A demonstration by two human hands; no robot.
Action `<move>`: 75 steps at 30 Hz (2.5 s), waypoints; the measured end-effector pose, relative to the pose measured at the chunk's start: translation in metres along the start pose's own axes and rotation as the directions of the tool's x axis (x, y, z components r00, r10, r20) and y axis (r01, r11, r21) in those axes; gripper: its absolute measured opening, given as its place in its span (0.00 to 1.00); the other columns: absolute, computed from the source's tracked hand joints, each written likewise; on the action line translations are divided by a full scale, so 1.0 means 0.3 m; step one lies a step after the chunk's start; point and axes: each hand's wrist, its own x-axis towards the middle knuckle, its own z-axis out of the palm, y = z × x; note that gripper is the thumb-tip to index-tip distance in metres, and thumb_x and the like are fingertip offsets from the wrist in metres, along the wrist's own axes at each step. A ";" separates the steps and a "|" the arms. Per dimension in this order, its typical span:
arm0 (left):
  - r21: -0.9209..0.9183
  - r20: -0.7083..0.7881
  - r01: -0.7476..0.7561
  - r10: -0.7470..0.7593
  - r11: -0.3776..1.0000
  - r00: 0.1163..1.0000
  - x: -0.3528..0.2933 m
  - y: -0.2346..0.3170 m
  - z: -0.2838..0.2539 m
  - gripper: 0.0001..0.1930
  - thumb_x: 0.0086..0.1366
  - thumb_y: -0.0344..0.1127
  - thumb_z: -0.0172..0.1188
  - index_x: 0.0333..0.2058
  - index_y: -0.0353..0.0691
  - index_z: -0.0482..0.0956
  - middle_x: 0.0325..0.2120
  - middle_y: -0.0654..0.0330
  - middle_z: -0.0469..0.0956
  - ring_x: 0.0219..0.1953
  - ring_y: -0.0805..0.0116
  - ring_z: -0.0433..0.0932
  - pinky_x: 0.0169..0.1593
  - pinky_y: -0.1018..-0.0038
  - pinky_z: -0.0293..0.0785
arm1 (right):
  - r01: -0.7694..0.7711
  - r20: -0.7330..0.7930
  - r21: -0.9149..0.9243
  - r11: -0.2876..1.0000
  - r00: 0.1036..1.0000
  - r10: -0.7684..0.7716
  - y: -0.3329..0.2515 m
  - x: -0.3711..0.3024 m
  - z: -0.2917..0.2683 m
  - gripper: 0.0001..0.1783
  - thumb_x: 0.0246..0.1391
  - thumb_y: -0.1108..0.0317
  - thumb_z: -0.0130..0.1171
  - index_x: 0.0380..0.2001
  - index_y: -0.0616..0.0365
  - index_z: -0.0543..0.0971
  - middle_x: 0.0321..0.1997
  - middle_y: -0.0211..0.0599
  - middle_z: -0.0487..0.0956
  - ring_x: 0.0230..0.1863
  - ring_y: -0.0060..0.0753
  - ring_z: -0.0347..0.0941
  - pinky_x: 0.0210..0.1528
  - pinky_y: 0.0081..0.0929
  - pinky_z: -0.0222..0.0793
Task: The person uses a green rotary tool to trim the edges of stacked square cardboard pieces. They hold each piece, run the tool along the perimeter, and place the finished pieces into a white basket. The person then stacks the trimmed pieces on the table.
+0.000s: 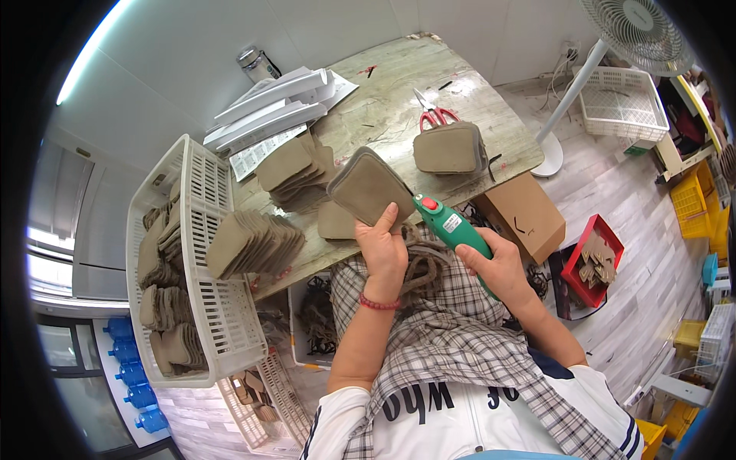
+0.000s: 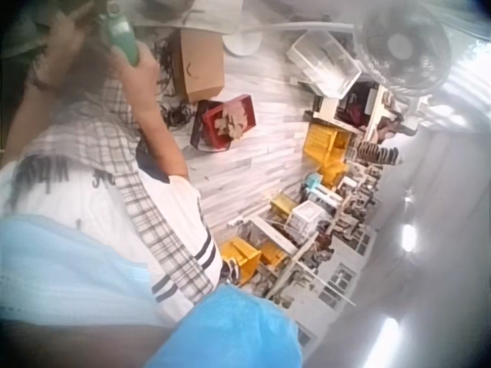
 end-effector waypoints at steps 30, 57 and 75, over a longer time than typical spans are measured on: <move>0.440 0.197 0.414 -0.535 0.797 0.821 -0.034 0.165 -0.133 0.25 0.56 0.13 0.58 0.53 0.35 0.73 0.47 0.57 0.80 0.46 0.69 0.81 0.50 0.73 0.78 | -0.030 0.171 -0.040 0.999 0.985 0.036 -0.002 0.013 -0.184 0.20 0.57 0.64 0.65 0.47 0.66 0.76 0.26 0.29 0.77 0.26 0.16 0.71 0.30 0.19 0.70; 0.791 0.105 0.480 -0.857 0.380 0.505 0.001 0.235 -0.149 0.35 0.48 0.11 0.58 0.59 0.37 0.71 0.49 0.62 0.79 0.51 0.71 0.77 0.56 0.73 0.72 | -0.123 0.307 -0.066 0.990 0.942 0.137 0.019 0.004 -0.148 0.20 0.55 0.63 0.65 0.46 0.66 0.78 0.27 0.30 0.77 0.26 0.18 0.72 0.30 0.21 0.70; 0.599 0.076 0.372 -0.513 0.709 0.855 0.042 0.313 -0.237 0.10 0.58 0.26 0.67 0.39 0.36 0.81 0.34 0.62 0.84 0.36 0.74 0.81 0.44 0.76 0.76 | -0.227 0.395 0.054 0.972 0.899 0.188 0.079 0.005 -0.151 0.19 0.55 0.62 0.65 0.42 0.68 0.78 0.27 0.30 0.76 0.26 0.18 0.71 0.29 0.20 0.69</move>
